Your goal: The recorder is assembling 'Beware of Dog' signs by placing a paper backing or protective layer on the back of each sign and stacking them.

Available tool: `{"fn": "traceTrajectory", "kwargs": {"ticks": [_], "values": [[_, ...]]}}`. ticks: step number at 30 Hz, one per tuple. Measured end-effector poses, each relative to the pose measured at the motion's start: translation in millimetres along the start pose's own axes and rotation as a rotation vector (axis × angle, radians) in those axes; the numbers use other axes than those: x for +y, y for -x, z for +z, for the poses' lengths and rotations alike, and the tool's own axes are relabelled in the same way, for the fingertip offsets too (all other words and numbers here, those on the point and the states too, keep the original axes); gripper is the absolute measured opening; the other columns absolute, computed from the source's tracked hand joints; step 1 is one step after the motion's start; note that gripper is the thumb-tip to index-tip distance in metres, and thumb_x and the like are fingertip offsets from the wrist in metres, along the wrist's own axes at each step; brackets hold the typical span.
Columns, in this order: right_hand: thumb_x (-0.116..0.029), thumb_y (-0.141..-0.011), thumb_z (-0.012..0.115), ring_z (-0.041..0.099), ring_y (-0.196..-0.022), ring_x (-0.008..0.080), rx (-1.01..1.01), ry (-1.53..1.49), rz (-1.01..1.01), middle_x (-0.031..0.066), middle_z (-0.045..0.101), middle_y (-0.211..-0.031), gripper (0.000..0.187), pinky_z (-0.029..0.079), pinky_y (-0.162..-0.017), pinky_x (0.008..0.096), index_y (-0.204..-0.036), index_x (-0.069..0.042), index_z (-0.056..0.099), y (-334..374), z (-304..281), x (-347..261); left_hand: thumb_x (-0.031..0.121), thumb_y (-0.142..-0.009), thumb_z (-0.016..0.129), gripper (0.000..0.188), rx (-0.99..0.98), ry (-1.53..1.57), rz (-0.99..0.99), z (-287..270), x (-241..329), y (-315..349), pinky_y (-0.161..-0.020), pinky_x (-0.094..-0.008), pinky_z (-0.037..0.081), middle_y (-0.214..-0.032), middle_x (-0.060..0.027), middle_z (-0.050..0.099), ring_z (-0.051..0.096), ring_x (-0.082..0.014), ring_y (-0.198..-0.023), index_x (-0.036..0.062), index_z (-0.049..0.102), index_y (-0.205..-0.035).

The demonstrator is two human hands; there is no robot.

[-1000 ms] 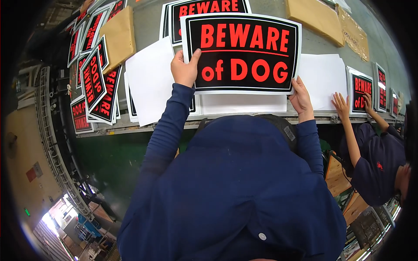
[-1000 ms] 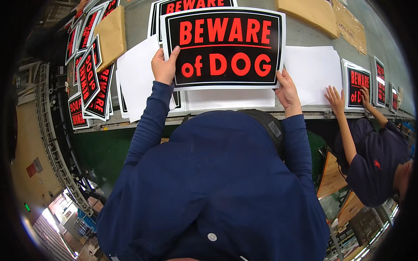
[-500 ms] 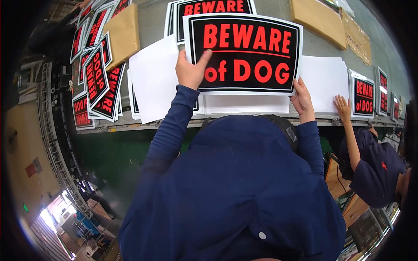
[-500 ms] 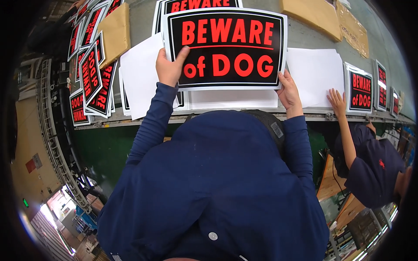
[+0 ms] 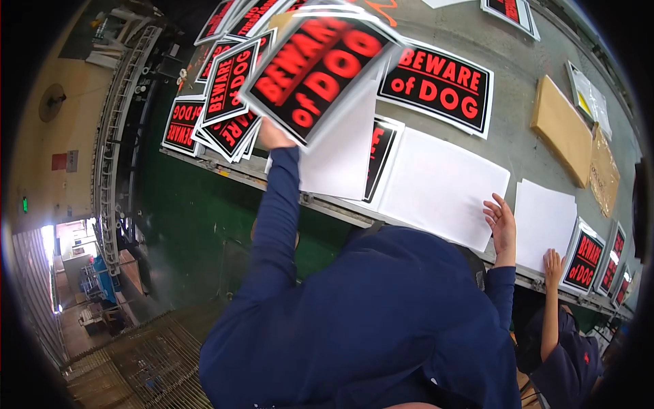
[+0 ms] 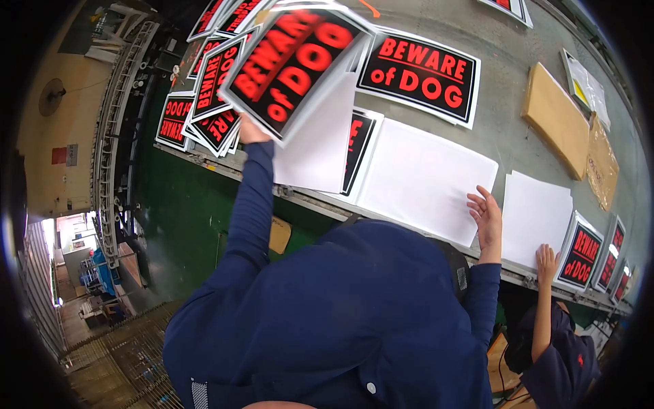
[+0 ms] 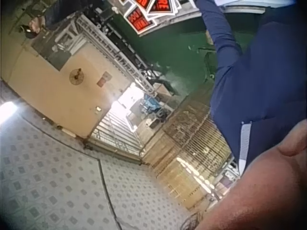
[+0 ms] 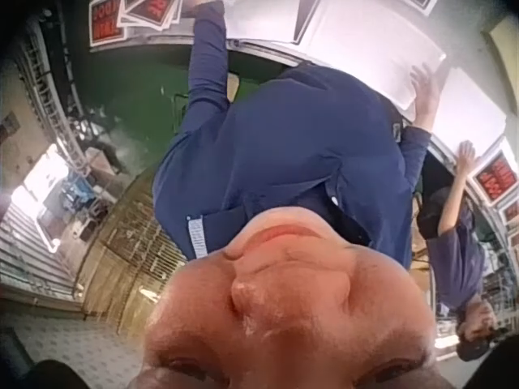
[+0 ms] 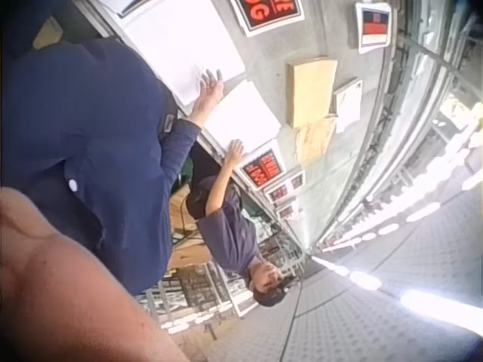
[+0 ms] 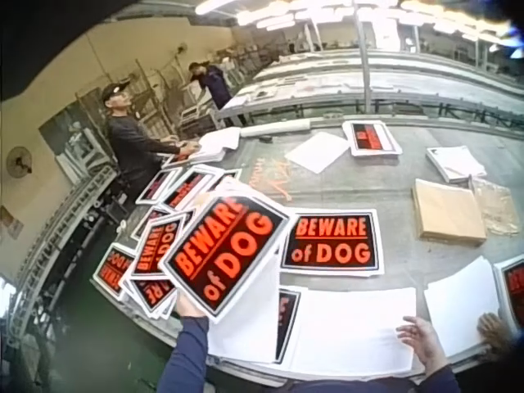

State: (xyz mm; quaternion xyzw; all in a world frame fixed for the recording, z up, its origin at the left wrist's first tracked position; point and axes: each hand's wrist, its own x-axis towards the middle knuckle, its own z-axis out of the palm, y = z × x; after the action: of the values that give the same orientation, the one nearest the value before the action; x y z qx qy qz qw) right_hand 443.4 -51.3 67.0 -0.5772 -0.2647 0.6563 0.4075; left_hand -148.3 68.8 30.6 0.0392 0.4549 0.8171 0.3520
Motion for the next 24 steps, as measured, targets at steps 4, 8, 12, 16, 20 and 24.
{"fn": "traceTrajectory", "kwargs": {"ticks": [4, 8, 12, 16, 20, 24], "values": [[-0.034, -0.095, 0.044, 0.057, -0.085, 0.0100, 0.064, 0.072, -0.012, 0.0054, 0.063, -0.102, 0.041, 0.042, -0.073, 0.0220, -0.125, -0.006, 0.050, -1, -2, 7, 0.027, -0.091, 0.044, 0.035, 0.281, -1.372, 0.218, -37, 82, -99, -0.071, -0.0350, 0.053, -0.097, -0.0102, 0.067, 0.066, -0.0246, -0.083, 0.0003, 0.060, -0.107], [-0.029, -0.094, 0.047, 0.057, -0.081, 0.0075, 0.159, 0.080, 0.028, 0.0033, 0.064, -0.097, 0.035, 0.042, -0.072, 0.0212, -0.121, -0.006, 0.053, 2, -7, 10, 0.026, -0.089, 0.047, 0.035, 0.276, -1.366, 0.187, -40, 67, -108, -0.074, -0.0350, 0.052, -0.098, -0.0119, 0.066, 0.065, -0.0251, -0.085, -0.0008, 0.060, -0.107], [-0.028, -0.094, 0.049, 0.056, -0.079, 0.0065, 0.186, 0.155, 0.037, 0.0031, 0.064, -0.096, 0.033, 0.042, -0.069, 0.0193, -0.118, -0.007, 0.055, 3, -14, 17, 0.025, -0.087, 0.051, 0.035, 0.271, -1.375, 0.161, -52, 67, -104, -0.078, -0.0350, 0.050, -0.100, -0.0141, 0.065, 0.064, -0.0257, -0.088, -0.0024, 0.059, -0.108], [-0.026, -0.093, 0.050, 0.055, -0.073, 0.0052, 0.175, 0.171, 0.059, 0.0022, 0.065, -0.092, 0.029, 0.040, -0.064, 0.0176, -0.115, -0.008, 0.058, 4, -21, 27, 0.023, -0.084, 0.056, 0.037, 0.303, -1.382, 0.145, -64, 70, -99, -0.082, -0.0350, 0.048, -0.101, -0.0164, 0.064, 0.064, -0.0263, -0.091, -0.0039, 0.058, -0.109], [-0.024, -0.092, 0.050, 0.053, -0.069, 0.0055, 0.178, 0.296, 0.060, 0.0022, 0.065, -0.088, 0.027, 0.039, -0.061, 0.0181, -0.112, -0.008, 0.060, -2, -17, 25, 0.022, -0.081, 0.060, 0.040, 0.386, -1.377, 0.162, -80, 68, -90, -0.085, -0.0350, 0.047, -0.103, -0.0186, 0.063, 0.063, -0.0269, -0.094, -0.0054, 0.057, -0.110], [-0.021, -0.089, 0.054, 0.056, -0.071, 0.0093, 0.059, 0.506, -0.062, 0.0029, 0.065, -0.087, 0.026, 0.042, -0.064, 0.0222, -0.109, -0.007, 0.061, -32, 29, 6, 0.030, -0.073, 0.070, 0.055, -0.187, -1.256, 0.180, -88, 6, -26, -0.087, -0.0346, 0.044, -0.110, -0.0182, 0.058, 0.056, -0.0315, -0.099, -0.0003, 0.053, -0.116]]}}
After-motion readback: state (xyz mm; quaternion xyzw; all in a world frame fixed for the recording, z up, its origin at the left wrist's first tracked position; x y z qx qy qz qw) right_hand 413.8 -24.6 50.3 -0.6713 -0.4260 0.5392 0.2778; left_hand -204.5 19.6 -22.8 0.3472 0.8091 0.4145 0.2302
